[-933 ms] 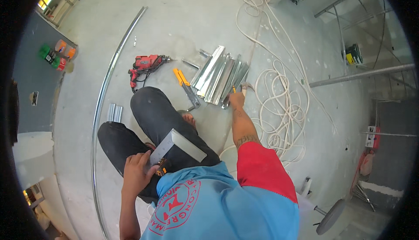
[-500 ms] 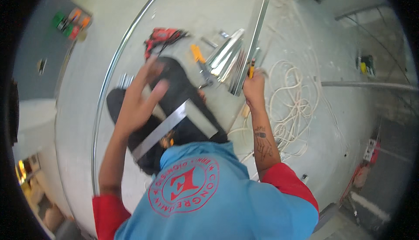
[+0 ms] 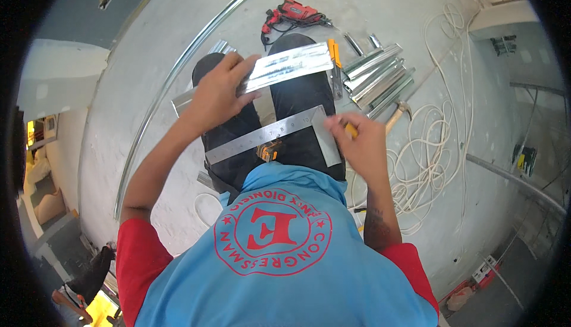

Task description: The recorder uses a measuring tape, square, and pencil to mark a metal stud, then cuts it using tin snips.

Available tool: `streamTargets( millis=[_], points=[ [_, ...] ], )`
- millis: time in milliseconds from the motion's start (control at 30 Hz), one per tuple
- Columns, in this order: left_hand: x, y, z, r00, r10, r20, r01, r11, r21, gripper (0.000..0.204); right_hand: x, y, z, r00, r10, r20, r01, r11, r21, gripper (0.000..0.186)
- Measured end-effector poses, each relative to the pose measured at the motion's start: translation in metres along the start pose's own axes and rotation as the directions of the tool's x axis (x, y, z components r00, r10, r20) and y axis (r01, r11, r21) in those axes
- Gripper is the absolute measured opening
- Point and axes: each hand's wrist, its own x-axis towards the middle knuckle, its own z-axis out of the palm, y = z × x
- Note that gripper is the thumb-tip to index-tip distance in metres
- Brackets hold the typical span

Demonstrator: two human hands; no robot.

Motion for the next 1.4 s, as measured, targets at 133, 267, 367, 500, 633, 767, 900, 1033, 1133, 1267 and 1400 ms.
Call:
streamTargets(
  millis=[133, 267, 367, 500, 633, 767, 900, 1033, 1133, 1267, 1400],
  points=[
    [-0.016, -0.02, 0.039, 0.999, 0.02, 0.036, -0.019, 1.0, -0.025, 0.074, -0.031, 0.013, 0.048, 0.911, -0.342, 0.23, 0.372, 0.922, -0.103, 0.035],
    [-0.017, -0.023, 0.049, 0.998, -0.026, 0.062, 0.032, 0.994, -0.102, 0.079, -0.04, 0.007, 0.098, 0.818, -0.378, 0.434, 0.539, 0.767, -0.347, 0.053],
    [-0.021, -0.017, 0.045, 0.999, -0.007, 0.042, 0.011, 0.996, -0.084, 0.084, -0.035, 0.005, 0.117, 0.793, -0.366, 0.488, 0.567, 0.737, -0.369, 0.053],
    [-0.032, -0.001, 0.044, 0.988, 0.051, -0.143, -0.04, 0.996, 0.075, 0.084, -0.031, 0.015, 0.136, 0.823, -0.241, 0.515, 0.504, 0.729, -0.464, 0.04],
    [-0.059, 0.023, 0.046, 0.971, 0.016, -0.237, -0.045, 0.992, -0.115, 0.074, -0.03, 0.01, 0.143, 0.823, -0.209, 0.528, 0.528, 0.622, -0.577, 0.039],
    [-0.091, 0.035, 0.035, 0.971, -0.086, -0.225, -0.013, 0.913, -0.407, 0.064, -0.032, -0.018, 0.088, 0.786, -0.391, 0.479, 0.573, 0.751, -0.327, 0.035],
    [-0.107, 0.034, 0.022, 0.993, -0.088, 0.084, 0.111, 0.362, -0.925, 0.054, -0.031, -0.042, 0.033, 0.715, -0.371, 0.593, 0.508, 0.858, -0.075, 0.048],
    [-0.11, 0.03, 0.015, 0.992, 0.056, 0.112, 0.072, 0.473, -0.878, 0.067, -0.031, -0.049, 0.032, 0.672, -0.442, 0.594, 0.497, 0.864, 0.08, 0.051],
    [-0.113, 0.036, 0.01, 0.96, 0.115, 0.255, 0.194, 0.385, -0.902, 0.099, -0.027, -0.053, 0.035, 0.66, -0.514, 0.548, 0.544, 0.83, 0.124, 0.053],
    [-0.103, 0.045, 0.004, 0.918, 0.139, 0.373, 0.297, 0.383, -0.875, 0.112, -0.015, -0.057, 0.034, 0.63, -0.634, 0.448, 0.63, 0.755, 0.182, 0.045],
    [-0.085, 0.046, 0.001, 0.948, -0.005, 0.317, 0.275, 0.514, -0.812, 0.086, -0.011, -0.052, 0.043, 0.891, -0.35, 0.289, 0.186, 0.862, 0.471, 0.033]
  ],
)
